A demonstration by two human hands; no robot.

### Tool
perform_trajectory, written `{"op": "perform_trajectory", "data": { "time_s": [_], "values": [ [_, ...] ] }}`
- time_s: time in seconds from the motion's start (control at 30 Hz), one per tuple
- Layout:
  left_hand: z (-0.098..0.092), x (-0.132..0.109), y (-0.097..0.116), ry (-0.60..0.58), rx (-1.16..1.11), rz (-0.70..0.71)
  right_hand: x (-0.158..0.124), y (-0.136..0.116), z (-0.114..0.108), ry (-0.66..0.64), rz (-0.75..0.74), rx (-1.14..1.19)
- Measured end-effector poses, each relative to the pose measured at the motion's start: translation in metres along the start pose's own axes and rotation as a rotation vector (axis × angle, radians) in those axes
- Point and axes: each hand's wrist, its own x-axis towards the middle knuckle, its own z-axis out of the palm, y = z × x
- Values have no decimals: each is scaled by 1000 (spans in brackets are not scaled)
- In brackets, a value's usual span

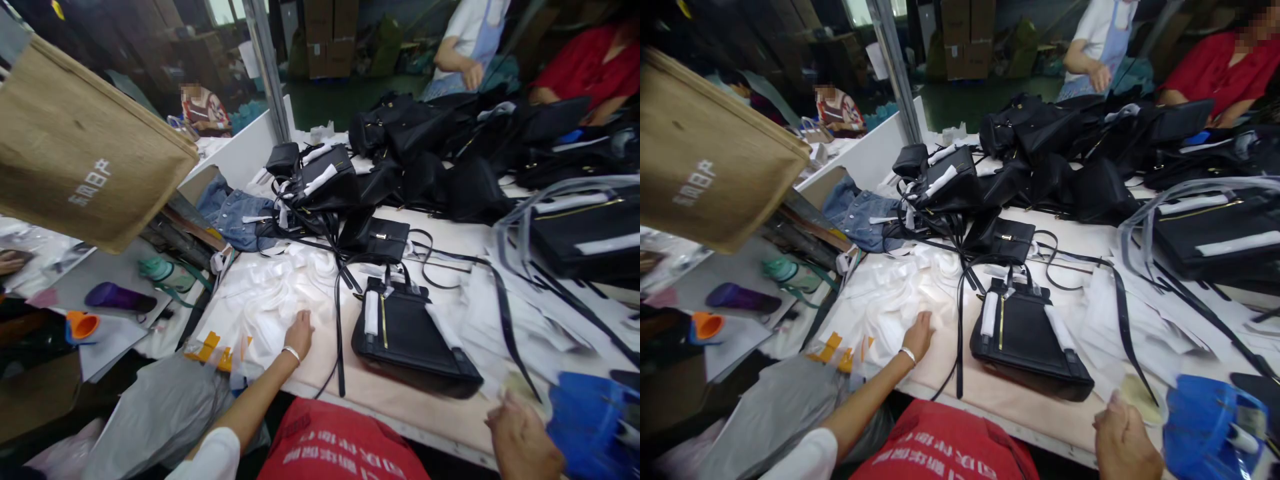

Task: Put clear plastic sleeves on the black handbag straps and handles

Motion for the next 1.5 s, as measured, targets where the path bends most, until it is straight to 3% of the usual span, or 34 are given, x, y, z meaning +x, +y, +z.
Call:
{"op": "perform_trajectory", "data": {
  "time_s": [0.07,0.17,0.27,0.4,0.53,0.63,0.73,0.83,0.93,1.03,1.13,1.33,1.5],
  "values": [
    [-4,15,-6,-50,1,-18,-20,-40,-10,18,0,149],
    [-7,29,-15,-109,-56,-38,-46,-90,-6,-153,-78,384],
    [-7,32,-24,-162,-173,-52,-69,-130,20,-408,-192,558],
    [-8,19,-32,-223,-406,-58,-93,-175,75,-740,-311,704],
    [-16,-6,-35,-261,-594,-32,-102,-212,117,-949,-148,842],
    [-27,-20,-35,-280,-830,-74,-111,-232,129,-1188,-28,879],
    [-36,-23,-34,-174,-1014,-158,-130,-249,135,-1363,3,901],
    [-41,-16,-34,-91,-1060,-214,-150,-266,140,-1388,73,954],
    [-47,-9,-40,-111,-1073,-214,-156,-278,148,-1321,153,965],
    [-57,-5,-50,-127,-1063,-218,-150,-275,159,-1232,255,938],
    [-67,-3,-58,-76,-1049,-252,-141,-262,166,-1221,310,922],
    [-72,-10,-54,-29,-1139,-342,-133,-250,162,-1270,265,1085],
    [-66,-22,-36,-154,-1166,-305,-132,-267,165,-1182,103,1124]
  ]
}}
